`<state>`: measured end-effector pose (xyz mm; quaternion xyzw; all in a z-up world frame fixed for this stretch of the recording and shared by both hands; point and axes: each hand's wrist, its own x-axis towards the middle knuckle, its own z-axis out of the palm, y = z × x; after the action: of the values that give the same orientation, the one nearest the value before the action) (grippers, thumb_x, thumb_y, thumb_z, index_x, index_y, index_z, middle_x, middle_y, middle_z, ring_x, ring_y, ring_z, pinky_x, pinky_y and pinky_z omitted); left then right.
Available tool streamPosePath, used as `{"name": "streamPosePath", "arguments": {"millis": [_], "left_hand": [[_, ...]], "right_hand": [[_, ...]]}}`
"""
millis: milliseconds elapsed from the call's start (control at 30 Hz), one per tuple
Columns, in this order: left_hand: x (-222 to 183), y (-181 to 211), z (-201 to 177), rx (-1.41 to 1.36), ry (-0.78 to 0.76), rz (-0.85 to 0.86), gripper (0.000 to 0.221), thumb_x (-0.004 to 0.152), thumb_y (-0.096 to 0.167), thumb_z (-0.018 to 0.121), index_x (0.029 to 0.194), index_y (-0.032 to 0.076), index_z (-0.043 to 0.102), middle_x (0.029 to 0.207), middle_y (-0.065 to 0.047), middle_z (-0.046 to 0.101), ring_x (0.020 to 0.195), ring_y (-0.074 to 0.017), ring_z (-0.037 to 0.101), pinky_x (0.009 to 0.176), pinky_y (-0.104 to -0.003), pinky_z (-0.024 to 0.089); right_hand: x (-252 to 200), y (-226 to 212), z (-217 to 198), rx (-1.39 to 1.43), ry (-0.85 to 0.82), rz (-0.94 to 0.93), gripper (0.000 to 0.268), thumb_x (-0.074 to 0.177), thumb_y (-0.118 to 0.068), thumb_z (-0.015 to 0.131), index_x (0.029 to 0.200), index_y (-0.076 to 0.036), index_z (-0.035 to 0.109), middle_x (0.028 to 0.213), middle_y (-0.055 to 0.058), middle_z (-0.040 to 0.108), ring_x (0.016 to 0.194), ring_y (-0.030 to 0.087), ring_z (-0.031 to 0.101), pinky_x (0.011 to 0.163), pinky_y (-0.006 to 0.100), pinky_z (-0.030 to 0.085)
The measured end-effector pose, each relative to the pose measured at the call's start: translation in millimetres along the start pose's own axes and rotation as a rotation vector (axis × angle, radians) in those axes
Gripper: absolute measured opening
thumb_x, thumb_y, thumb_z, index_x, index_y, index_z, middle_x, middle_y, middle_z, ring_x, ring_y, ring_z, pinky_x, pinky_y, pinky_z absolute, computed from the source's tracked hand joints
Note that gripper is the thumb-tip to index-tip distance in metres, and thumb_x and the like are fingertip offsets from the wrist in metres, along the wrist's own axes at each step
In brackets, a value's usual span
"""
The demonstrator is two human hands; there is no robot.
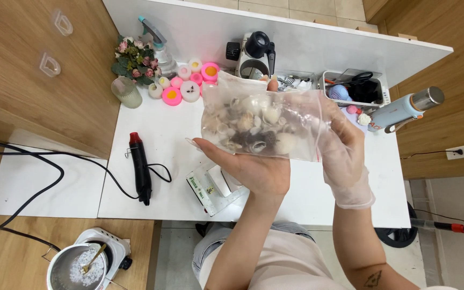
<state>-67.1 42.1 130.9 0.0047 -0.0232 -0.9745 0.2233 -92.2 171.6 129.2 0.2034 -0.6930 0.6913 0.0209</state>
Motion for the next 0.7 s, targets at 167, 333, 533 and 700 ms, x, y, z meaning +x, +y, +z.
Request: {"name": "streamPosePath", "arguments": {"millis": [167,333,533,700], "left_hand": [[2,6,15,0.041,-0.025,0.052,0.099,0.091,0.081,0.035,0.168,0.021,0.017,0.162,-0.013,0.034,0.149,-0.0382,0.039,0.125,-0.055,0.033],[5,15,27,0.04,-0.146,0.106,0.097,0.094,0.08,0.036,0.168,0.02,0.016,0.16,-0.014,0.036,0.148,-0.0398,0.039,0.124,-0.058,0.034],[10,21,30,0.066,-0.198,0.106,0.099,0.095,0.08,0.039,0.169,0.018,0.017,0.162,-0.014,0.036,0.151,-0.0372,0.038,0.128,-0.054,0.032],[10,22,19,0.043,-0.016,0.027,0.1,0.087,0.082,0.041,0.164,0.021,0.021,0.162,-0.004,0.034,0.152,-0.0266,0.033,0.126,-0.049,0.029]], "right_hand": [[16,-14,-2,-0.137,-0.215,-0.048,0.051,0.105,-0.031,0.059,0.142,0.004,0.059,0.144,0.012,0.064,0.13,0.018,0.062,0.113,0.034,0.05],[32,-35,7,-0.224,-0.322,-0.133,0.051,0.104,-0.026,0.064,0.143,0.006,0.057,0.148,0.013,0.059,0.137,0.02,0.057,0.118,0.035,0.046],[41,-34,15,-0.054,-0.357,-0.06,0.051,0.1,-0.022,0.068,0.141,0.005,0.057,0.147,0.013,0.056,0.137,0.021,0.055,0.117,0.037,0.046],[42,-24,22,-0.071,-0.305,-0.087,0.042,0.1,-0.015,0.069,0.135,0.006,0.059,0.143,0.012,0.057,0.131,0.02,0.058,0.111,0.035,0.051]]}}
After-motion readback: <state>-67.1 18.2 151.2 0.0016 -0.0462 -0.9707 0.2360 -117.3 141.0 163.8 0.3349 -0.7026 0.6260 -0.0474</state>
